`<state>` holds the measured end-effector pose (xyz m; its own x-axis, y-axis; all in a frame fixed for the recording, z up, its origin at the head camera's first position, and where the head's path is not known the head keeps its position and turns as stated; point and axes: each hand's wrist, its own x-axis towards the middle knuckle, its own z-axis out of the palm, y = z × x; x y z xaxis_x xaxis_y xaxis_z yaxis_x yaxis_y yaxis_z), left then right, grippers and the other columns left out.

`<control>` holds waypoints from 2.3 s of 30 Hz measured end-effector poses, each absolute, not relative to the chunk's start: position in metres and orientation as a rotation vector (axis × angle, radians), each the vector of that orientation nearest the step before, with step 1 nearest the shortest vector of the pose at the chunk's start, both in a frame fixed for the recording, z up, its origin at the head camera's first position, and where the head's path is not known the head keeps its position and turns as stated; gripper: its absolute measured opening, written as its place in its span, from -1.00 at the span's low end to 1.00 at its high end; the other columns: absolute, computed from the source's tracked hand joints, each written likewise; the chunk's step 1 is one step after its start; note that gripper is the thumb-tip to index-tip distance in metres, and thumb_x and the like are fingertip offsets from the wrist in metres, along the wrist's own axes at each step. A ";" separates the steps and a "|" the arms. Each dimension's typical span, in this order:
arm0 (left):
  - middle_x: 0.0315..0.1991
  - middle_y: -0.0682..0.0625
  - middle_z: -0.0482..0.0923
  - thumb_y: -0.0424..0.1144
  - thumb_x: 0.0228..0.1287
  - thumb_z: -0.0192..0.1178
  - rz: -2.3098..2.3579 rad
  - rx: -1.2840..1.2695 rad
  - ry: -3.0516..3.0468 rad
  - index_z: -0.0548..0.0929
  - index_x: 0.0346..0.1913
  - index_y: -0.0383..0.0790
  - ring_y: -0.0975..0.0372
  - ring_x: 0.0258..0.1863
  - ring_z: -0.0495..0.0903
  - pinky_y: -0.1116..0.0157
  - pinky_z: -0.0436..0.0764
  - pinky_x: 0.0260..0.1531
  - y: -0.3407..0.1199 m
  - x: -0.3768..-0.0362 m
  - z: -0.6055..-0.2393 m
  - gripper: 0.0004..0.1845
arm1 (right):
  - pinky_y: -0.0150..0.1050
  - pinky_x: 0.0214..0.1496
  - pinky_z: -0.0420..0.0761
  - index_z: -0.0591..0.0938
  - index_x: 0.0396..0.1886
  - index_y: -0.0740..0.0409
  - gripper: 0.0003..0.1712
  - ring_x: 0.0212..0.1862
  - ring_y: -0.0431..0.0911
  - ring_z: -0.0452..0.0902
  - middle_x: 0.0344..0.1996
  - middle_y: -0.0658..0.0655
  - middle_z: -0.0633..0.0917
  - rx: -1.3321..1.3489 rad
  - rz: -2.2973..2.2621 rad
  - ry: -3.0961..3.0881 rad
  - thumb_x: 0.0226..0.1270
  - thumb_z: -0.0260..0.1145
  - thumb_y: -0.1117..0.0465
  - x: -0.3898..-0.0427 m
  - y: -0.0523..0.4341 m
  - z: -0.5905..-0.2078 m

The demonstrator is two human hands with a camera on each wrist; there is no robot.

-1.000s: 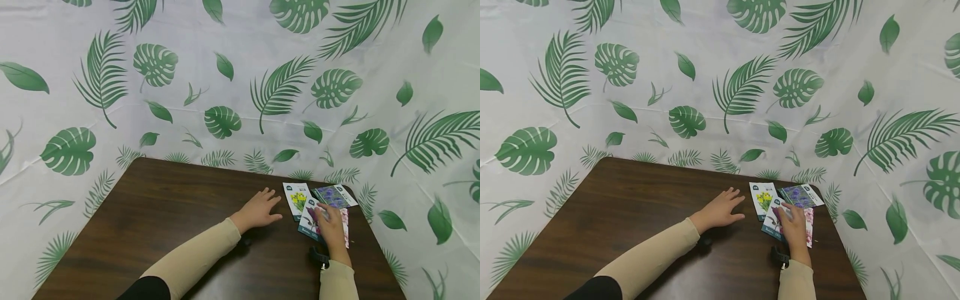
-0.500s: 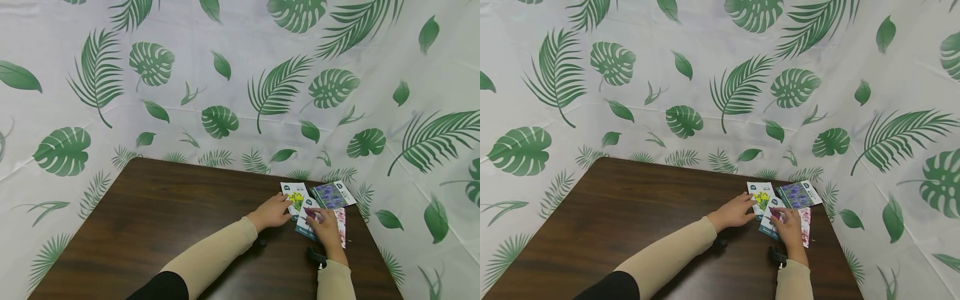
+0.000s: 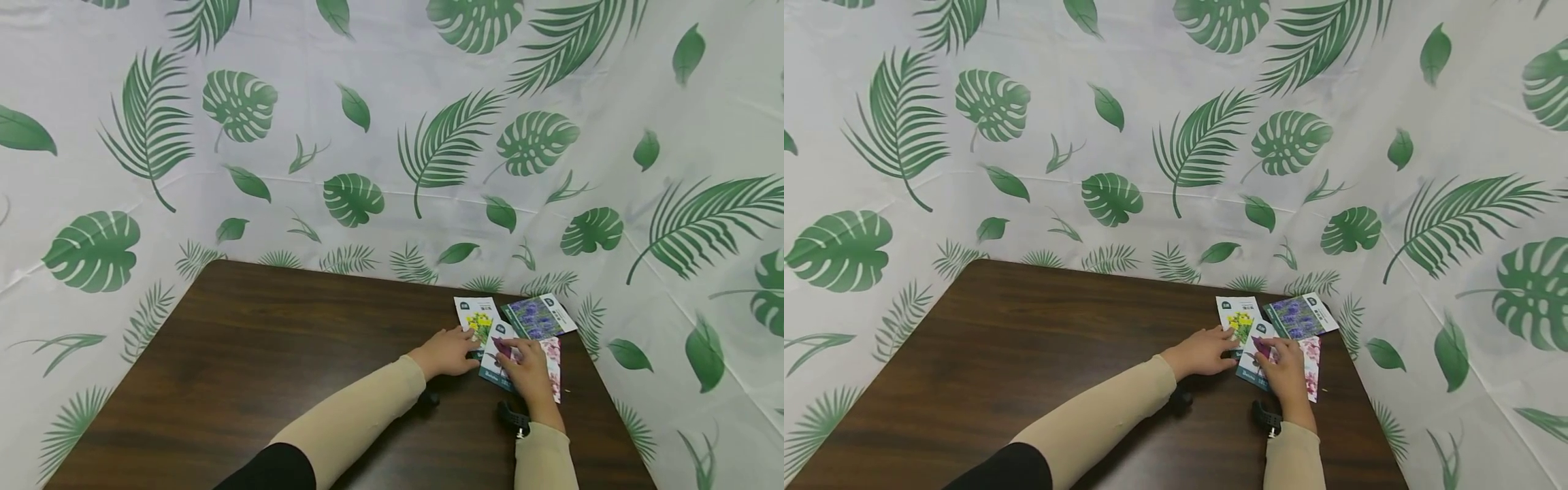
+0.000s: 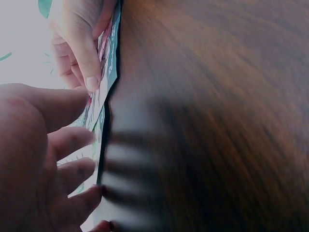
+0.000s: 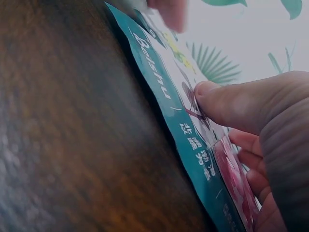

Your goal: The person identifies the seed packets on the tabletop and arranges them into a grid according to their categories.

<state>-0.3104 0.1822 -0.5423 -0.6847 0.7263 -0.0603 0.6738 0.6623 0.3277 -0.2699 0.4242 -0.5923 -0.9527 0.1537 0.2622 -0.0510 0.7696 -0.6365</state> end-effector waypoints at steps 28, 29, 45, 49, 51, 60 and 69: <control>0.56 -0.02 0.35 0.32 0.50 0.28 0.325 0.732 2.917 0.42 0.66 0.14 0.09 0.58 0.36 0.00 0.40 0.62 0.179 -0.311 -0.548 -0.21 | 0.08 0.11 0.46 0.80 0.12 0.24 -0.62 0.16 0.29 0.53 0.07 0.39 0.62 -0.008 0.969 -2.619 0.32 0.61 0.34 -0.266 0.419 -0.591; 0.59 -0.02 0.31 0.33 0.50 0.27 0.319 0.713 2.910 0.38 0.69 0.16 0.09 0.62 0.32 0.00 0.36 0.65 0.180 -0.311 -0.549 -0.19 | 0.09 0.12 0.47 0.80 0.12 0.25 -0.62 0.16 0.28 0.53 0.07 0.39 0.62 -0.007 0.965 -2.614 0.31 0.61 0.35 -0.266 0.420 -0.591; 0.72 -0.31 0.18 -0.10 0.57 0.22 0.350 0.855 2.839 0.58 0.50 -0.26 -0.08 0.79 0.05 0.17 0.14 0.76 0.183 -0.310 -0.551 -0.44 | -0.01 0.10 0.43 0.81 0.11 0.24 -0.63 0.15 0.26 0.53 0.06 0.38 0.64 0.001 0.980 -2.587 0.32 0.60 0.35 -0.269 0.424 -0.594; 0.78 -0.32 -0.01 -0.12 0.50 0.17 0.467 0.806 2.771 0.33 0.72 -0.05 -0.10 0.82 -0.06 0.14 0.07 0.78 0.178 -0.309 -0.551 -0.24 | 0.10 0.14 0.47 0.80 0.13 0.24 -0.64 0.18 0.27 0.52 0.08 0.39 0.63 -0.014 0.986 -2.604 0.35 0.57 0.33 -0.268 0.425 -0.594; 0.79 -0.29 -0.03 -0.08 0.49 0.14 0.500 0.793 2.764 0.35 0.71 -0.03 -0.07 0.82 -0.08 0.13 0.05 0.79 0.175 -0.308 -0.553 -0.25 | 0.11 0.15 0.49 0.80 0.13 0.23 -0.64 0.18 0.28 0.52 0.09 0.39 0.63 -0.017 0.976 -2.612 0.36 0.57 0.32 -0.267 0.425 -0.594; 0.80 -0.26 -0.02 0.08 0.67 0.15 0.541 0.767 2.802 0.39 0.67 -0.01 -0.06 0.82 -0.07 0.09 0.06 0.79 0.164 -0.301 -0.558 -0.35 | 0.06 0.10 0.46 0.80 0.11 0.25 -0.64 0.15 0.28 0.51 0.07 0.42 0.62 -0.008 0.978 -2.608 0.34 0.57 0.33 -0.267 0.426 -0.595; 0.80 -0.26 -0.06 0.15 0.67 0.12 0.455 0.775 2.838 0.19 0.77 -0.10 -0.06 0.82 -0.08 0.09 0.06 0.79 0.147 -0.300 -0.557 -0.20 | 0.06 0.14 0.43 0.79 0.15 0.24 -0.62 0.19 0.26 0.48 0.11 0.40 0.60 -0.038 0.997 -2.636 0.36 0.57 0.33 -0.269 0.426 -0.593</control>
<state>-0.2998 0.1472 -0.5571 -0.8519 0.5180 -0.0770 0.4680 0.8191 0.3317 -0.2689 0.4258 -0.5931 -0.9480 0.1369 0.2873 -0.0875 0.7560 -0.6487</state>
